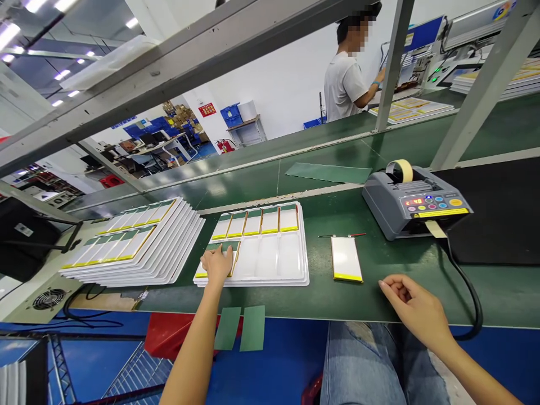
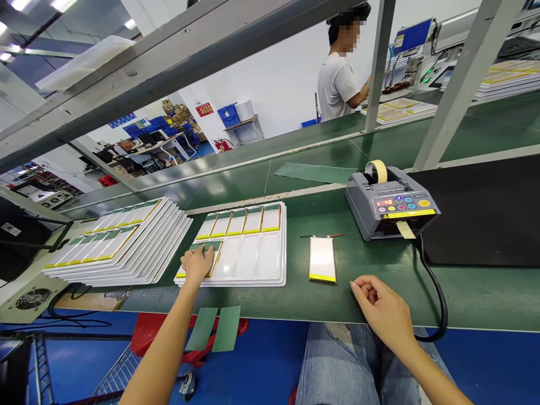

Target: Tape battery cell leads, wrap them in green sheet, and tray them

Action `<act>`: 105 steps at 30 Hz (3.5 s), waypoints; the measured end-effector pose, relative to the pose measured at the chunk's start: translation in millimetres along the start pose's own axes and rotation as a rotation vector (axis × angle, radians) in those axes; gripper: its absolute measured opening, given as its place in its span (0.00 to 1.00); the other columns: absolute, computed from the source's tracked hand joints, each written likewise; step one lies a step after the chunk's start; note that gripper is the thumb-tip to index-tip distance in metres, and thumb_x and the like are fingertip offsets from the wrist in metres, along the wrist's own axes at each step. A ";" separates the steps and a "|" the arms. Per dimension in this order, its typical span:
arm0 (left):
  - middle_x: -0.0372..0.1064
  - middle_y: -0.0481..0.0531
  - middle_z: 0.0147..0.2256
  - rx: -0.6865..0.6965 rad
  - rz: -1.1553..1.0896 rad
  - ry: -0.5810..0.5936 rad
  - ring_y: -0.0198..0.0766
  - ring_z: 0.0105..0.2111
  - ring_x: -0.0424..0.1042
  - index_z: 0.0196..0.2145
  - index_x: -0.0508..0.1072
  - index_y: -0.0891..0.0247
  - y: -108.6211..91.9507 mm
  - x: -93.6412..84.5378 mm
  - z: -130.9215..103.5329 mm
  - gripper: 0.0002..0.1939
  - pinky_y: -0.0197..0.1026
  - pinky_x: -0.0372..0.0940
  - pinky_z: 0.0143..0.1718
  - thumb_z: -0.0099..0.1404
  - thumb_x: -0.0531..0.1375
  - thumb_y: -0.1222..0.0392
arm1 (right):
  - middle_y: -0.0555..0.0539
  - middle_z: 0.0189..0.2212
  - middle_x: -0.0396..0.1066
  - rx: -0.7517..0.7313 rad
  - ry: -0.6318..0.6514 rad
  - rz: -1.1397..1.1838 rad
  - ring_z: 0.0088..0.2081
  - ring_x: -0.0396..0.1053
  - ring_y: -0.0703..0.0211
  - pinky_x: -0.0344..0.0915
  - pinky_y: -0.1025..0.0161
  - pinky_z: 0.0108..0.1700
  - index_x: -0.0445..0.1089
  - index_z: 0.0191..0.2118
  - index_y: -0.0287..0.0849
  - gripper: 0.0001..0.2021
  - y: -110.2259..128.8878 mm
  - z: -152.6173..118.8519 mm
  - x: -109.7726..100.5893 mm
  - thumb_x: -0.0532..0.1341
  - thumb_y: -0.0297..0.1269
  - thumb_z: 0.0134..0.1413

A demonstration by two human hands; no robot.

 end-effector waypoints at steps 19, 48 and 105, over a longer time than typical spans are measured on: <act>0.62 0.67 0.54 0.469 -0.163 0.128 0.55 0.56 0.58 0.58 0.58 0.70 -121.6 -26.5 -86.4 0.27 0.53 0.52 0.55 0.65 0.47 0.53 | 0.52 0.19 0.61 -0.064 0.036 0.350 0.23 0.60 0.59 0.58 0.62 0.28 0.67 0.28 0.43 0.14 18.9 -5.1 -13.0 0.59 0.50 0.51; 0.67 0.45 0.18 -0.356 -1.525 1.188 0.30 0.16 0.62 0.40 0.71 0.64 -175.6 -32.7 -250.7 0.26 0.30 0.59 0.16 0.48 0.67 0.44 | 0.51 0.31 0.73 0.151 -0.421 1.003 0.24 0.68 0.63 0.62 0.68 0.25 0.46 0.53 0.47 0.35 -4.6 80.9 -72.5 0.63 0.54 0.46; 0.71 0.48 0.45 0.496 -0.717 1.342 0.45 0.42 0.68 0.53 0.63 0.52 -179.2 -95.9 -281.2 0.25 0.43 0.61 0.42 0.57 0.61 0.56 | 0.58 0.25 0.54 -0.310 0.717 0.119 0.25 0.54 0.66 0.53 0.66 0.29 0.47 0.60 0.50 0.34 81.5 -23.7 -93.2 0.63 0.36 0.49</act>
Point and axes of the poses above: each hand's wrist, its own z-axis towards the middle knuckle, its own x-axis out of the palm, y = z × x, the point moved 2 cm from there along z, towards the middle knuckle
